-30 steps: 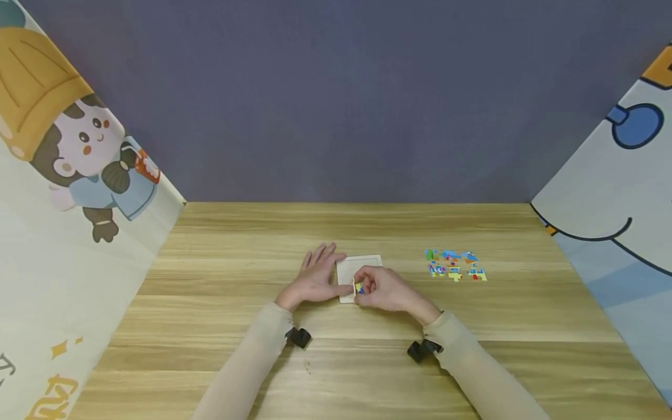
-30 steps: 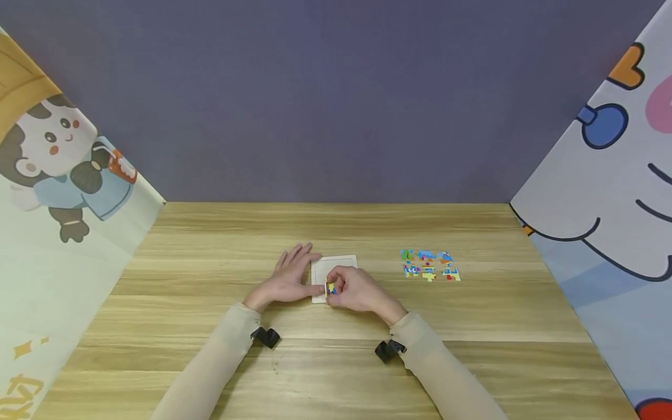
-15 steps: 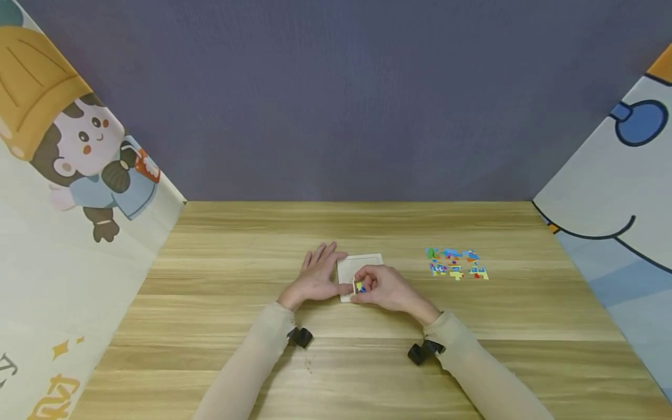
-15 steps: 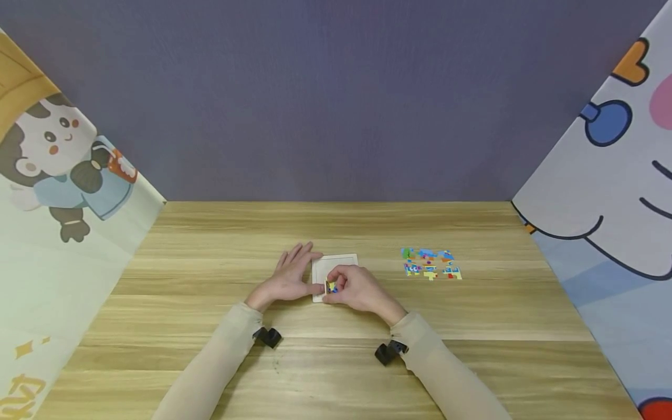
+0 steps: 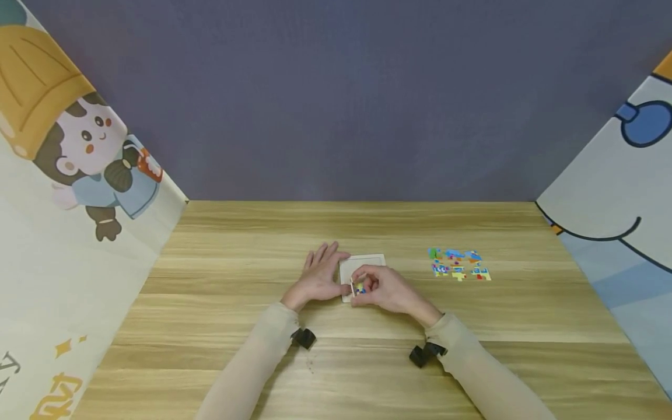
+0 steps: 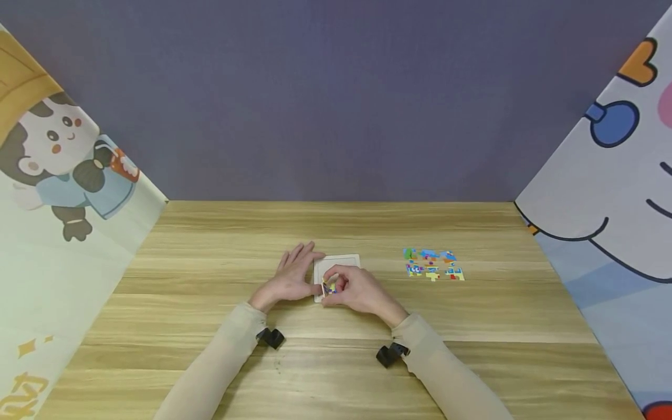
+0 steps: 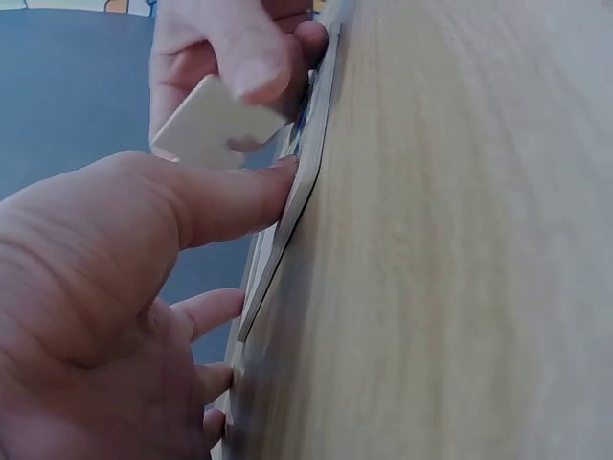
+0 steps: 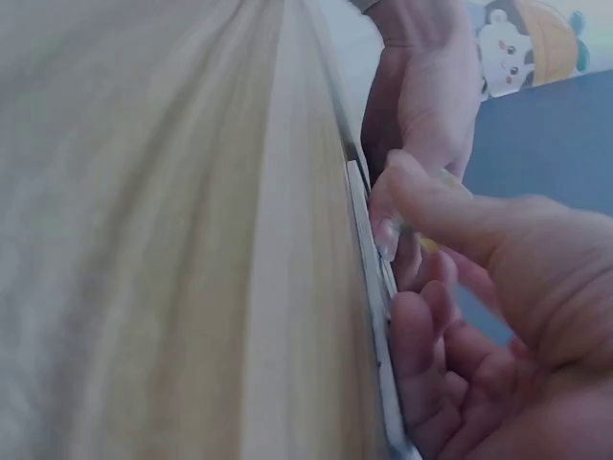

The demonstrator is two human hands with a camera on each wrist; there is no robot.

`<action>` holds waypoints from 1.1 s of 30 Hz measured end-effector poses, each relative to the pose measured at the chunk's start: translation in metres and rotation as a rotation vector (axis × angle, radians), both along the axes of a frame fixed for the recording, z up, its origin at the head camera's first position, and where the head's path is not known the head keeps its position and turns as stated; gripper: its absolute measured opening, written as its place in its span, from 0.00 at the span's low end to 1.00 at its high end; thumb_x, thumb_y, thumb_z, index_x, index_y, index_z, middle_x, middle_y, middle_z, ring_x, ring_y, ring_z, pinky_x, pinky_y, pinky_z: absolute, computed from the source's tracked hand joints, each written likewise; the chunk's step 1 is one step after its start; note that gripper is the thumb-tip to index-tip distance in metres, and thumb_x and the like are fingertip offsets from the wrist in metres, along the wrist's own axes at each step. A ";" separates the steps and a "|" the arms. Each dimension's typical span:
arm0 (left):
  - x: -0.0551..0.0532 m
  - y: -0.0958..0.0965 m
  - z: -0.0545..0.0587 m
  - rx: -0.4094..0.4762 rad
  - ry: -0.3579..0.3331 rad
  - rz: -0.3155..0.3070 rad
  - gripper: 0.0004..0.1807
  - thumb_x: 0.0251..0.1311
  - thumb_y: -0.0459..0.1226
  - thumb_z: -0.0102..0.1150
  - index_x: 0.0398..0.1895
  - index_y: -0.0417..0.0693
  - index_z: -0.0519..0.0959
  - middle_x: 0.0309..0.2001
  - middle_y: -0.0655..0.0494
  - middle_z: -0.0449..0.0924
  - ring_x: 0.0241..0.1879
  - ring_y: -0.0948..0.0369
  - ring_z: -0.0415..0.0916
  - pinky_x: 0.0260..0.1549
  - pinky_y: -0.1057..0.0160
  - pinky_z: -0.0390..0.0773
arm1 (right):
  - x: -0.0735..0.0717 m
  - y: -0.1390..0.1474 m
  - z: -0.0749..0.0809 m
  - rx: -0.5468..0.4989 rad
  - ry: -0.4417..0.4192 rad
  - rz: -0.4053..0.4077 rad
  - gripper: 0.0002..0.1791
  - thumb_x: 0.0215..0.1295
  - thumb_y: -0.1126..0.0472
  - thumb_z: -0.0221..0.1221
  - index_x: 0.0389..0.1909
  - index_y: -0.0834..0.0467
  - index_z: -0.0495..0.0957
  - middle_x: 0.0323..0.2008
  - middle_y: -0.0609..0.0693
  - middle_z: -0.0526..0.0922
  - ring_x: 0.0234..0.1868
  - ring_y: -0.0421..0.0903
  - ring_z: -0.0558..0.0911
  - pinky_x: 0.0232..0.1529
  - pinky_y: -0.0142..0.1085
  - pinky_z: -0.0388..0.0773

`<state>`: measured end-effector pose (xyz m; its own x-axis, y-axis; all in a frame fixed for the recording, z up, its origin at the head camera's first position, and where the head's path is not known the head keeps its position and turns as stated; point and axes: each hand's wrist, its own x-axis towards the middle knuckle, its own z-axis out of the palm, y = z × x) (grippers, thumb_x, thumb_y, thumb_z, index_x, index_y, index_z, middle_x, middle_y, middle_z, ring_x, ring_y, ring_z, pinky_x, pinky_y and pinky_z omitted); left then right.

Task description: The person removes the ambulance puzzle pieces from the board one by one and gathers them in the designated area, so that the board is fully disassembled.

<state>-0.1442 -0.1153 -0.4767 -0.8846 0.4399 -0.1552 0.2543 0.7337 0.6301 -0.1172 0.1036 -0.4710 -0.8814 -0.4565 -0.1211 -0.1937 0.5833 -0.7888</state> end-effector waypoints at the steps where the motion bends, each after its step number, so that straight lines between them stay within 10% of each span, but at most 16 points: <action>1: 0.000 0.001 -0.001 -0.009 -0.002 0.001 0.45 0.57 0.47 0.71 0.79 0.49 0.66 0.88 0.41 0.42 0.87 0.41 0.33 0.83 0.34 0.27 | 0.001 0.000 0.000 0.003 0.001 0.011 0.19 0.57 0.50 0.80 0.46 0.48 0.85 0.26 0.41 0.80 0.25 0.38 0.75 0.29 0.29 0.72; 23: 0.001 0.002 -0.003 -0.027 0.002 -0.002 0.48 0.57 0.58 0.74 0.79 0.54 0.67 0.88 0.44 0.40 0.88 0.43 0.32 0.83 0.36 0.27 | -0.005 0.035 -0.001 -0.189 -0.101 0.040 0.22 0.61 0.59 0.77 0.51 0.63 0.83 0.47 0.58 0.89 0.40 0.44 0.86 0.42 0.30 0.85; 33: 0.003 0.002 -0.002 -0.026 -0.011 0.000 0.48 0.58 0.57 0.74 0.80 0.54 0.66 0.89 0.45 0.38 0.88 0.45 0.30 0.83 0.37 0.25 | -0.002 0.064 0.002 -0.201 -0.068 -0.061 0.24 0.60 0.59 0.78 0.55 0.62 0.85 0.45 0.56 0.91 0.31 0.38 0.80 0.31 0.29 0.77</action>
<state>-0.1416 -0.1134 -0.4783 -0.8826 0.4359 -0.1761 0.2478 0.7497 0.6136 -0.1189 0.1678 -0.4693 -0.9010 -0.4238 -0.0931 -0.1053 0.4217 -0.9006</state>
